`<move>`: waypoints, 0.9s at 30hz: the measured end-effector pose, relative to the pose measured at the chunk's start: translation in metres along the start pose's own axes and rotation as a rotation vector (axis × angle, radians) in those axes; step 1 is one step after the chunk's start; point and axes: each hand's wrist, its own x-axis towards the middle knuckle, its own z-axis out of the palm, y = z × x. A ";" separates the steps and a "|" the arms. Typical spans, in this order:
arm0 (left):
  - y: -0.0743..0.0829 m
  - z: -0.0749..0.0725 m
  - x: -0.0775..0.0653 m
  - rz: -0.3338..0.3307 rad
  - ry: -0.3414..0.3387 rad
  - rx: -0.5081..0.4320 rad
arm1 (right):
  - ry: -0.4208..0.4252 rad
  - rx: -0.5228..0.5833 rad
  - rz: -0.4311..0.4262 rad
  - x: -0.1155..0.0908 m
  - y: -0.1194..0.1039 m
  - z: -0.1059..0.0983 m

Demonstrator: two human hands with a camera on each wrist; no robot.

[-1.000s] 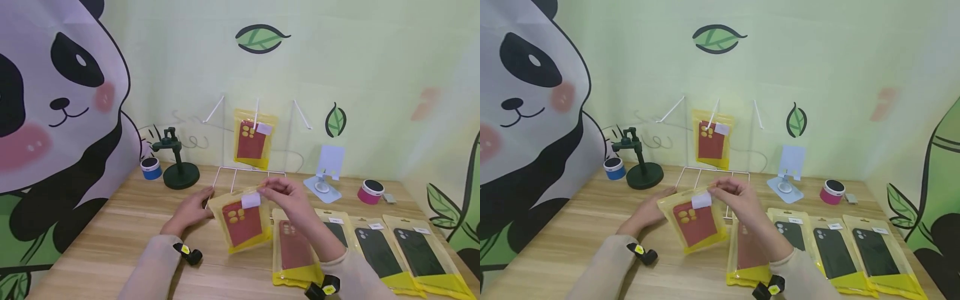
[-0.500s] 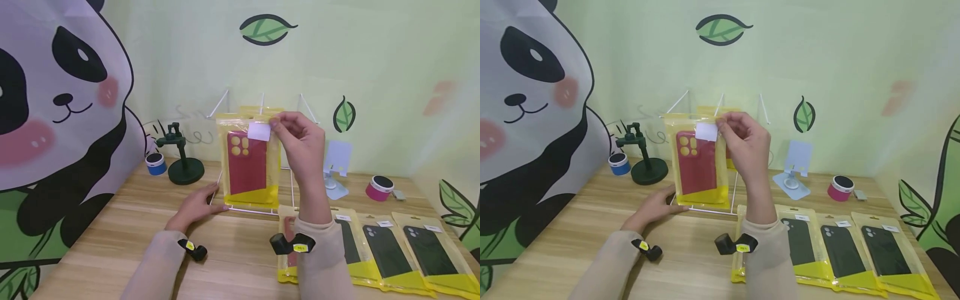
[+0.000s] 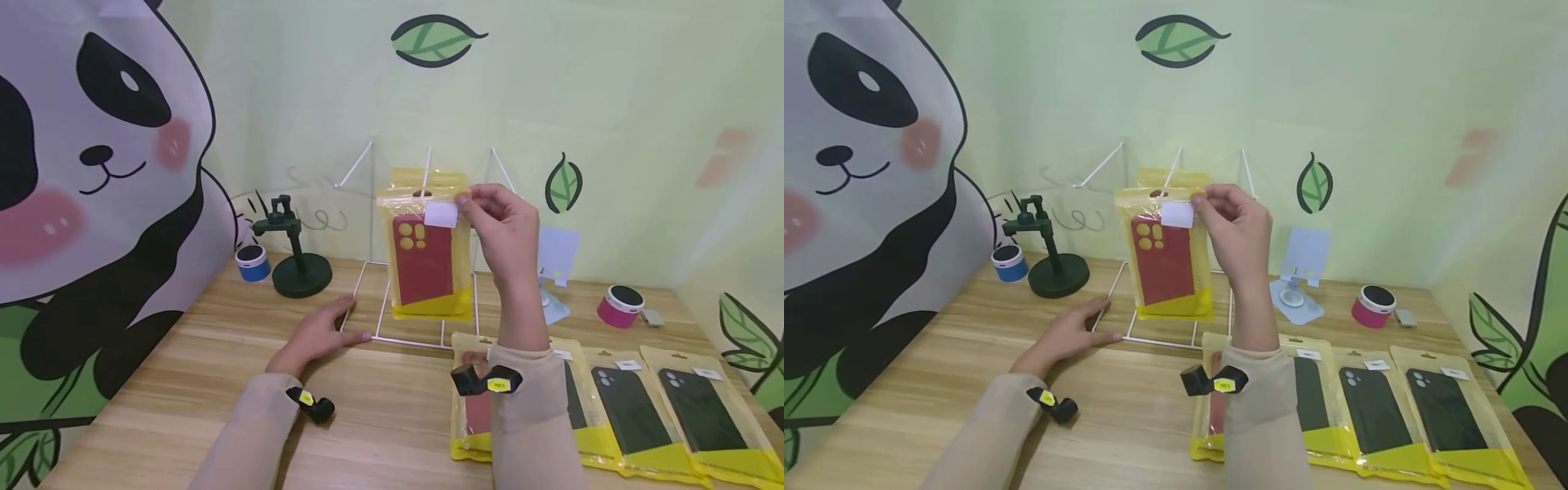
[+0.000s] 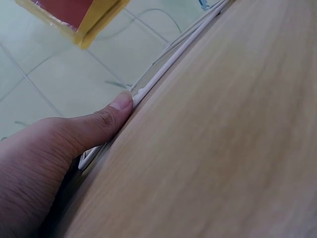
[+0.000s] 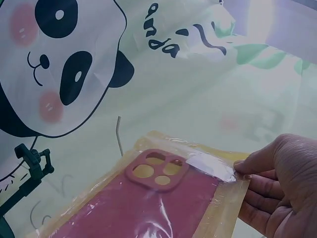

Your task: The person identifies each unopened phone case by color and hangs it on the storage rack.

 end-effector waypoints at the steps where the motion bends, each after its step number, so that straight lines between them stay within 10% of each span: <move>1: 0.000 0.000 0.000 0.001 0.000 0.000 | -0.004 -0.002 0.004 0.000 0.000 0.000; 14: 0.003 -0.002 -0.001 0.008 -0.001 0.012 | 0.111 -0.165 0.021 0.007 0.018 0.010; 27: 0.004 -0.001 -0.002 0.003 -0.001 0.021 | 0.278 -0.301 -0.158 0.008 0.037 0.024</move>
